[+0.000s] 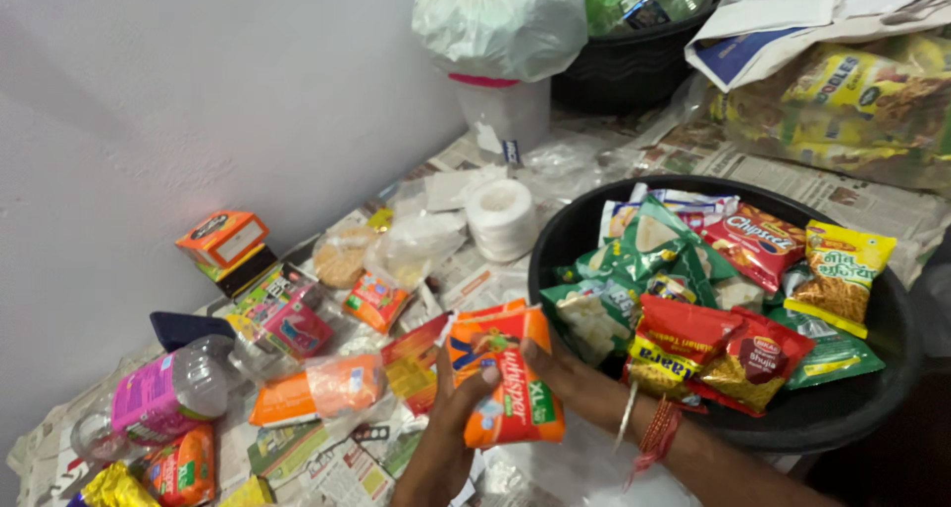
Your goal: The person packs various snack items into a black bowl. They pick up multiple packets of chips, biscuits, and other snacks from a table covered with newspapers and place them into the bowl one by one.
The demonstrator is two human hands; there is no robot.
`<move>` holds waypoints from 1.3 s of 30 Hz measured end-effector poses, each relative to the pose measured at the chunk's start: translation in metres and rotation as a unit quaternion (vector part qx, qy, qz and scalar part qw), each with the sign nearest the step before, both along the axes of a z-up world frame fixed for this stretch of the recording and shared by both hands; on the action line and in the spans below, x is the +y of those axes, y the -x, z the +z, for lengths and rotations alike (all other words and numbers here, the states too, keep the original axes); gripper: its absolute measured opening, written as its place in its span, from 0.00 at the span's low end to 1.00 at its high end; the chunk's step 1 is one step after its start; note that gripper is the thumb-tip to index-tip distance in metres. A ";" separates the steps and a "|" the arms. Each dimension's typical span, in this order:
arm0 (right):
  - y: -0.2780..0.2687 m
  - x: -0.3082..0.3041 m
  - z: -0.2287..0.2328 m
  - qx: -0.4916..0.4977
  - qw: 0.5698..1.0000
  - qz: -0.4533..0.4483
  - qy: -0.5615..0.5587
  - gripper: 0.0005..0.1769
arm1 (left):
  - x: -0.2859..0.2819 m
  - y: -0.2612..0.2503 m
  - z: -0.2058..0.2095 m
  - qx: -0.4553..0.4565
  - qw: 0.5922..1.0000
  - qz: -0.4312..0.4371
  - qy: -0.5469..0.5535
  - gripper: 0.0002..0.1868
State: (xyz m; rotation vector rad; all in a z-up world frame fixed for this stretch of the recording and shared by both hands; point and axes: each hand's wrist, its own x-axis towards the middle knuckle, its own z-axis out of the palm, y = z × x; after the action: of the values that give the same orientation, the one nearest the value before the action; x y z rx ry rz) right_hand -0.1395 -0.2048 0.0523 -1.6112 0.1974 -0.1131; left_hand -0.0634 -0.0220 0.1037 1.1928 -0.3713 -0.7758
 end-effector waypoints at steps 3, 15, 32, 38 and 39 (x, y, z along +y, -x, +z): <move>-0.003 -0.012 0.004 0.028 0.999 0.036 0.015 0.49 | 0.003 -0.003 -0.002 0.079 0.996 0.017 0.046 0.42; -0.074 -0.163 0.037 -0.027 0.840 0.014 0.542 0.45 | -0.016 -0.087 0.039 0.007 0.989 -0.001 0.145 0.42; -0.053 -0.145 0.044 0.107 0.745 0.097 0.652 0.26 | -0.133 -0.124 0.039 -0.111 0.993 -0.023 -0.032 0.58; 0.003 -0.143 0.056 0.038 0.783 0.140 0.605 0.23 | -0.185 -0.126 0.026 -0.127 0.989 -0.048 -0.059 0.60; 0.010 -0.143 0.056 0.006 0.792 0.134 0.596 0.22 | -0.193 -0.124 0.022 -0.185 0.976 -0.040 -0.104 0.62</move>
State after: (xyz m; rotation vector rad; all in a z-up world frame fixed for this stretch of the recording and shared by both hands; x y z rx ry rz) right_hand -0.1492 -0.3476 0.1087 -2.8934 -0.1548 0.0110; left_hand 0.0603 -0.2146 0.1253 1.5321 -0.6605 -0.6717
